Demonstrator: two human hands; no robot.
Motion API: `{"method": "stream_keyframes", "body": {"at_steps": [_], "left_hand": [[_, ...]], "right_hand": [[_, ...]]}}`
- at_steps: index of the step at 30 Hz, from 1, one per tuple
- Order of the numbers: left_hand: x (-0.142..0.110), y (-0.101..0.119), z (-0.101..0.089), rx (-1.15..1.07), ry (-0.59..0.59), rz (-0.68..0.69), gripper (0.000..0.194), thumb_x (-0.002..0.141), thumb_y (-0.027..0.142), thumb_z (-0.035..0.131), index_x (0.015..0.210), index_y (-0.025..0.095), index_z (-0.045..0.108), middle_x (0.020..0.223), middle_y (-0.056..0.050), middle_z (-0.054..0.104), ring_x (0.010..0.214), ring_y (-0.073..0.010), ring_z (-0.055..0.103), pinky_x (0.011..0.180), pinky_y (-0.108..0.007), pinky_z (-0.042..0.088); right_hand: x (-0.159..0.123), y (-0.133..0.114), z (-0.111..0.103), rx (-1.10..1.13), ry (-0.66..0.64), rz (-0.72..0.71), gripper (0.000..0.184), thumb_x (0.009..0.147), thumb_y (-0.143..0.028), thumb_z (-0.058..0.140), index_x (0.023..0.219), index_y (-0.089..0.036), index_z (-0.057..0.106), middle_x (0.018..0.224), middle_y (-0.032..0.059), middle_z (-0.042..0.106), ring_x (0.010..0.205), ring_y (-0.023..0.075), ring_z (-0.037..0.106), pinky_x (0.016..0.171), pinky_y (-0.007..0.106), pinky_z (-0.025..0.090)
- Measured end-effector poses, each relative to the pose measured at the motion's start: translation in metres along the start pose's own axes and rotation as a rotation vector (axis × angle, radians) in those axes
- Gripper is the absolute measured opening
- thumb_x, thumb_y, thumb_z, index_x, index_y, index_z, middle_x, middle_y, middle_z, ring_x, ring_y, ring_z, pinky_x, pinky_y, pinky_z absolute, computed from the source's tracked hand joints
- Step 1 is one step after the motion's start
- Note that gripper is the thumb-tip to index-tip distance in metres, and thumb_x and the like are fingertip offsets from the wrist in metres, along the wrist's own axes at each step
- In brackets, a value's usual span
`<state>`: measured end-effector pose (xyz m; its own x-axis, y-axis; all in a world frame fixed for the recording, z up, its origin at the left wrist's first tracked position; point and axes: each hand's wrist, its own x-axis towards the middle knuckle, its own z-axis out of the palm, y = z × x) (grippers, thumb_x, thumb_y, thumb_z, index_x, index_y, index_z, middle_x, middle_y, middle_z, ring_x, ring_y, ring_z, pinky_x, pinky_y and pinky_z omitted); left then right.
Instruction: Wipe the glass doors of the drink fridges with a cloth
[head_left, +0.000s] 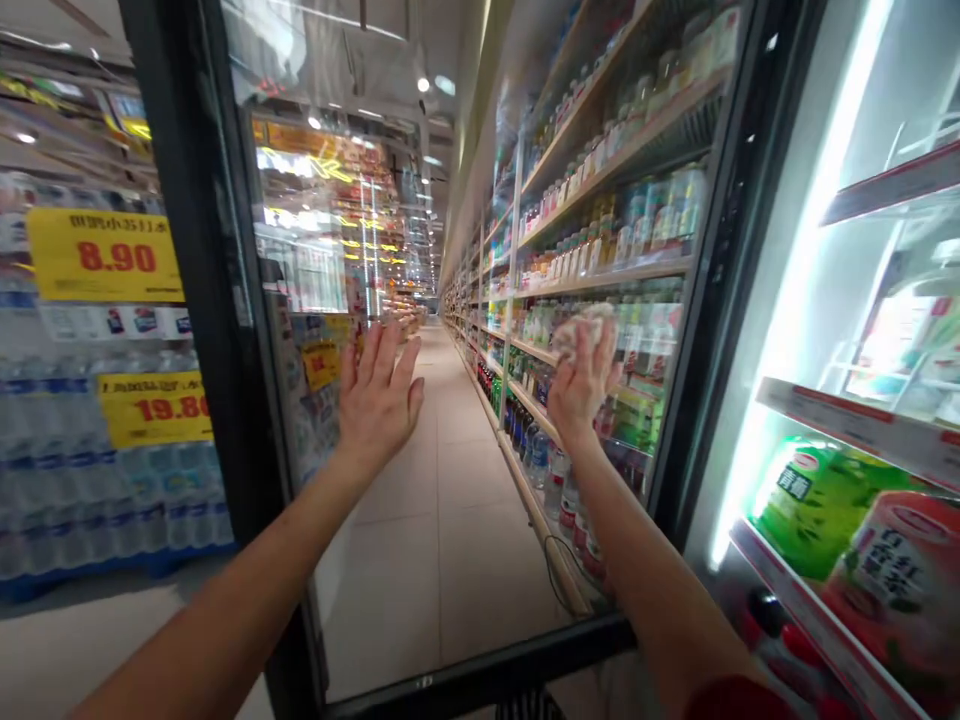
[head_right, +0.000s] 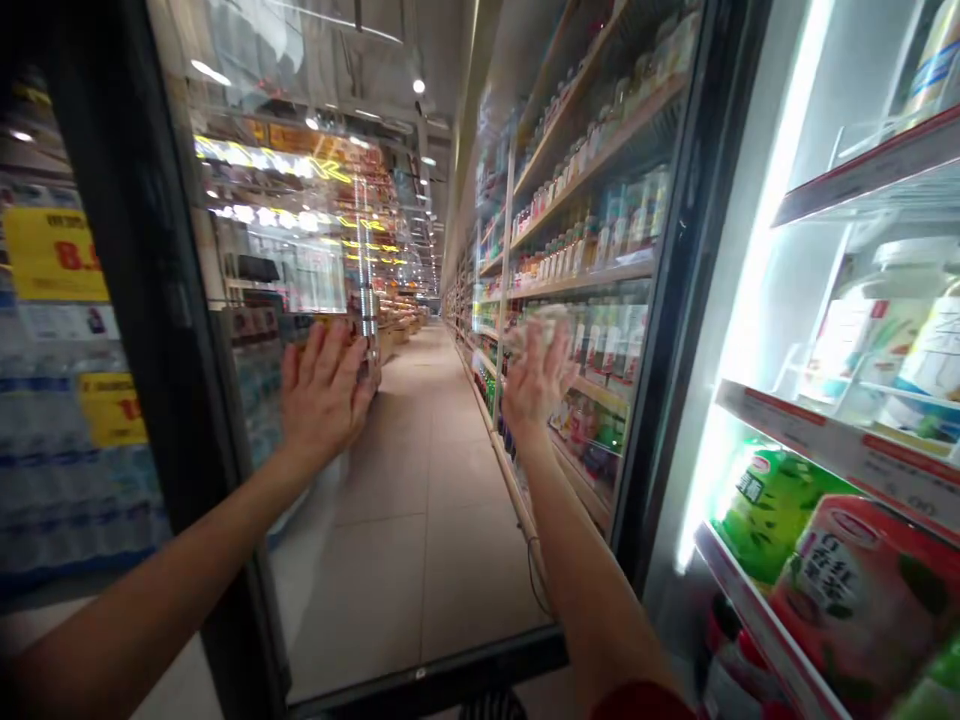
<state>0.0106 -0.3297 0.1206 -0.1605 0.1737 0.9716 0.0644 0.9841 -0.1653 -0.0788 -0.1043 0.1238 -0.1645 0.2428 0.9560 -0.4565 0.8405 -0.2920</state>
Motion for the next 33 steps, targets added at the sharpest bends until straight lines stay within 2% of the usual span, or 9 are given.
{"method": "stream_keyframes", "body": {"at_steps": [3,8,10,15,20,22,27,29,33], "left_hand": [[-0.001,0.001,0.000,-0.013,0.002,-0.014,0.052,0.086,0.030,0.041,0.136,0.025,0.030,0.147,-0.003,0.022,0.136,-0.0214,0.014,0.111,-0.045,0.009],[-0.002,-0.001,-0.001,-0.033,-0.001,-0.004,0.050,0.086,0.030,0.041,0.135,0.025,0.032,0.147,-0.003,0.022,0.136,-0.0224,0.015,0.110,-0.046,0.011],[-0.003,-0.001,-0.002,-0.019,-0.003,0.009,0.050,0.085,0.029,0.041,0.135,0.026,0.032,0.147,-0.003,0.022,0.136,-0.0217,0.016,0.110,-0.045,0.012],[-0.006,0.001,-0.003,0.008,0.003,0.014,0.052,0.084,0.027,0.042,0.135,0.026,0.031,0.147,-0.002,0.022,0.137,-0.0184,0.014,0.111,-0.044,0.012],[-0.013,0.004,0.000,0.008,0.044,0.009,0.051,0.084,0.025,0.043,0.134,0.024,0.034,0.146,-0.005,0.025,0.136,-0.0205,0.018,0.110,-0.044,0.013],[-0.020,0.005,0.000,0.018,0.052,0.009,0.052,0.083,0.024,0.045,0.134,0.023,0.034,0.145,-0.007,0.027,0.135,-0.0211,0.019,0.110,-0.045,0.015],[-0.035,0.005,-0.003,0.026,0.042,0.032,0.054,0.082,0.023,0.048,0.134,0.023,0.034,0.142,-0.009,0.032,0.135,-0.0217,0.021,0.109,-0.045,0.018],[-0.037,0.006,-0.003,0.038,0.045,0.034,0.055,0.081,0.021,0.049,0.134,0.023,0.034,0.142,-0.009,0.033,0.134,-0.0220,0.022,0.108,-0.045,0.019],[-0.037,0.005,-0.002,0.036,0.061,0.032,0.056,0.080,0.020,0.050,0.134,0.023,0.034,0.141,-0.008,0.034,0.134,-0.0220,0.024,0.108,-0.044,0.020]], "right_hand": [[0.001,-0.010,0.001,0.006,0.007,0.090,0.053,0.086,-0.024,0.028,0.139,-0.018,0.025,0.147,0.0137,0.018,0.135,0.0269,0.018,0.102,0.054,0.024],[-0.043,-0.054,0.008,0.094,-0.207,-0.548,0.055,0.083,-0.027,0.041,0.136,-0.033,0.029,0.146,0.0006,0.026,0.137,0.0210,0.011,0.109,0.050,0.011],[-0.038,-0.039,0.008,0.073,-0.164,-0.509,0.050,0.083,-0.029,0.041,0.133,-0.036,0.034,0.144,-0.0008,0.030,0.136,0.0190,0.016,0.109,0.050,0.011],[-0.002,0.010,0.003,0.011,0.083,0.001,0.052,0.087,-0.027,0.026,0.138,-0.013,0.026,0.145,0.0200,0.020,0.135,0.0279,0.019,0.101,0.058,0.022],[-0.034,-0.017,0.005,0.077,-0.066,-0.402,0.050,0.084,-0.025,0.036,0.134,-0.027,0.034,0.146,0.0072,0.026,0.136,0.0230,0.018,0.107,0.050,0.016],[-0.041,-0.005,0.004,0.077,-0.082,-0.479,0.050,0.083,-0.026,0.038,0.133,-0.031,0.035,0.145,0.0045,0.028,0.135,0.0224,0.020,0.107,0.051,0.014],[-0.012,0.070,-0.006,0.018,0.090,0.198,0.052,0.085,-0.027,0.032,0.137,-0.020,0.029,0.144,0.0165,0.027,0.133,0.0291,0.024,0.100,0.060,0.022],[-0.011,0.070,-0.007,0.030,0.118,0.273,0.053,0.086,-0.027,0.032,0.137,-0.017,0.029,0.144,0.0187,0.026,0.133,0.0304,0.024,0.098,0.059,0.025],[-0.041,0.025,-0.004,0.086,-0.031,-0.281,0.053,0.084,-0.024,0.038,0.136,-0.026,0.031,0.146,0.0105,0.025,0.135,0.0258,0.021,0.104,0.052,0.021]]}}
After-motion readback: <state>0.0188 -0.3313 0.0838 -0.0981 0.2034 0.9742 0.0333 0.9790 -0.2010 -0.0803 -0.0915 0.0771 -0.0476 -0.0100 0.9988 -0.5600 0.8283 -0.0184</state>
